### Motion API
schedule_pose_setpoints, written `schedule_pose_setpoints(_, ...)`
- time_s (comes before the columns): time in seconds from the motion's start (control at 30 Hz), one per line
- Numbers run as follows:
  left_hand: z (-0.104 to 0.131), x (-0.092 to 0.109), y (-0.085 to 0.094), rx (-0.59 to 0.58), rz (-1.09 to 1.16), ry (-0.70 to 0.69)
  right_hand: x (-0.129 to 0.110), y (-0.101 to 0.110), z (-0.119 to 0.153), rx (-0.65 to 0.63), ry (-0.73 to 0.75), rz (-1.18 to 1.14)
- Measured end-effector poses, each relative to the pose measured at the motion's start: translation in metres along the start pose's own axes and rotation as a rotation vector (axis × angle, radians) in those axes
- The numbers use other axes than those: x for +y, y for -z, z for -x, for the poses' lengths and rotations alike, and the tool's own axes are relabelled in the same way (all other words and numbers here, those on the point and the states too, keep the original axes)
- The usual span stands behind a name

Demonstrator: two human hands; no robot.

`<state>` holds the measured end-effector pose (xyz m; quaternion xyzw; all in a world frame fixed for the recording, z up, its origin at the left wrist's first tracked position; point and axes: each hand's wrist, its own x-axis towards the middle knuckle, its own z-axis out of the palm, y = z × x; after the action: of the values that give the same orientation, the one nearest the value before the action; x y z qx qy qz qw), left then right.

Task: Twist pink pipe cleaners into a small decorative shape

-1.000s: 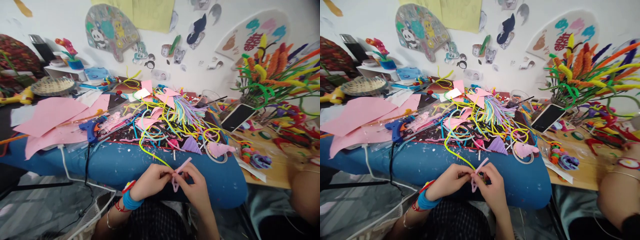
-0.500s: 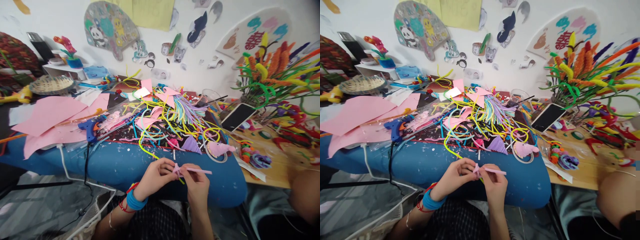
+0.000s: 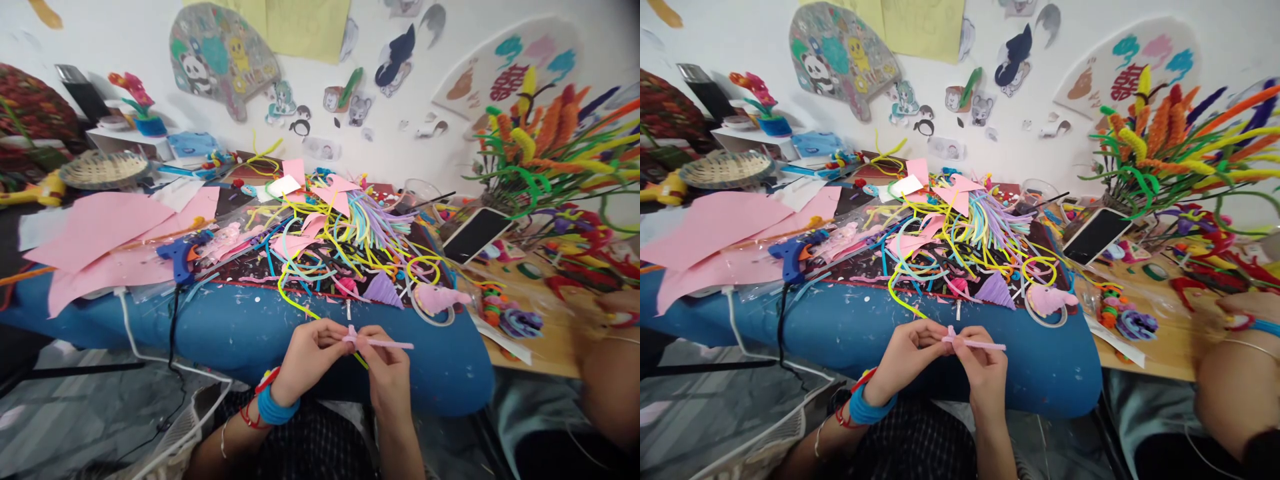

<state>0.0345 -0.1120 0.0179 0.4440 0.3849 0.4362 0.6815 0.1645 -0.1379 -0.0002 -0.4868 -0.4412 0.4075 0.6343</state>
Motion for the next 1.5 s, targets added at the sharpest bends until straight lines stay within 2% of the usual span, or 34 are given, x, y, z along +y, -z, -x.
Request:
schedule_pose_setpoints(0.17,-0.001,-0.002,0.001,-0.019,0.0,0.001,-0.001,0.001,-0.002,0.02,0.04,0.079)
schedule_pose_setpoints(0.33,-0.004,-0.006,0.003,0.006,-0.045,-0.066,-0.001,0.003,-0.004,0.016,0.045,0.075)
schedule_pose_setpoints(0.43,-0.004,-0.005,0.004,-0.025,-0.04,-0.063,-0.002,0.004,-0.005,0.017,0.064,0.084)
schedule_pose_setpoints(0.77,-0.003,0.004,0.005,-0.03,-0.071,-0.093,-0.006,0.007,-0.003,-0.079,0.204,0.317)
schedule_pose_setpoints(0.97,-0.007,0.001,0.008,-0.057,-0.008,-0.028,-0.005,0.006,-0.004,-0.057,0.206,0.352)
schedule_pose_setpoints(1.27,-0.01,0.003,0.011,-0.048,0.202,0.13,-0.004,0.007,-0.004,-0.068,0.367,0.439)
schedule_pose_setpoints(1.5,-0.011,0.002,0.012,-0.009,0.298,0.168,0.0,0.007,-0.005,-0.075,0.33,0.392)
